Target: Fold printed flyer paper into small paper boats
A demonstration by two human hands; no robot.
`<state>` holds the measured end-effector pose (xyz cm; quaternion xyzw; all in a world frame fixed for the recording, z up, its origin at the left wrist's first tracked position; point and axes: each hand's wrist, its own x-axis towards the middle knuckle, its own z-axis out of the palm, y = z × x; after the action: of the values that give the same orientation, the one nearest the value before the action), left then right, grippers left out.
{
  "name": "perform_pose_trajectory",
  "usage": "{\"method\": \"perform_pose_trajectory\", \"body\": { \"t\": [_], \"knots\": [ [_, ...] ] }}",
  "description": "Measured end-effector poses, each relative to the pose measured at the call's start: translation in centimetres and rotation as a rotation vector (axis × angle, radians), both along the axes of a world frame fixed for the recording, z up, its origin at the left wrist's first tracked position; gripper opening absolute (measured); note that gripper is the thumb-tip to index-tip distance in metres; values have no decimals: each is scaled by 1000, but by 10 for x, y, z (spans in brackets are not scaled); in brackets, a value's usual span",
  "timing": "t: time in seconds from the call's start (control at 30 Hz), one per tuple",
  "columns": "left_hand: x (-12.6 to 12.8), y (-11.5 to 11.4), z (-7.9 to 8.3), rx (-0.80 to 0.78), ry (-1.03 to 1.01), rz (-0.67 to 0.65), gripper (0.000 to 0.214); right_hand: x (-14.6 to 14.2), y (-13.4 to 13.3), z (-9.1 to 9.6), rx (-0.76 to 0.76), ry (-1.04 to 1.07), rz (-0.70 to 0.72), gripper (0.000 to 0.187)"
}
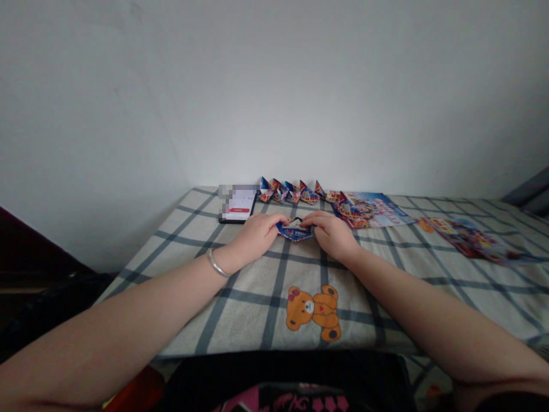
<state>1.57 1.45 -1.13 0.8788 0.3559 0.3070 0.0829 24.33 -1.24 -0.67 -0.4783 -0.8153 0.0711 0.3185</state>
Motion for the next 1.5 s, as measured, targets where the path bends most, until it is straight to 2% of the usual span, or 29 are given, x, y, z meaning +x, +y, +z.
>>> {"method": "perform_pose_trajectory", "body": {
  "t": [0.23, 0.4, 0.53, 0.67, 0.77, 0.97, 1.27, 1.5],
  "knots": [
    [-1, 1, -3, 11, -9, -29, 36, -1, -3, 4, -19, -37, -54, 35],
    [-1, -3, -1, 17, -47, -85, 29, -3, -8, 5, 52, -37, -80, 19],
    [0, -7, 2, 49, -20, -84, 28, -5, -9, 3, 127, -70, -96, 23],
    [0, -8, 2, 92, 22, -85, 27, -5, -10, 3, 264, -177, -7, 30],
    [0, -8, 2, 104, 21, -80, 27, -5, -10, 6, 336, -265, 68, 23],
    [1, -12, 6, 70, 9, -133, 25, -6, -12, 11, 245, -343, 42, 9],
    [2, -12, 7, 51, 50, -115, 25, -7, -13, 11, 189, -420, 14, 14],
    [2, -9, 4, 83, 57, -116, 24, -12, -11, 10, 147, -424, -2, 10]
  ]
}}
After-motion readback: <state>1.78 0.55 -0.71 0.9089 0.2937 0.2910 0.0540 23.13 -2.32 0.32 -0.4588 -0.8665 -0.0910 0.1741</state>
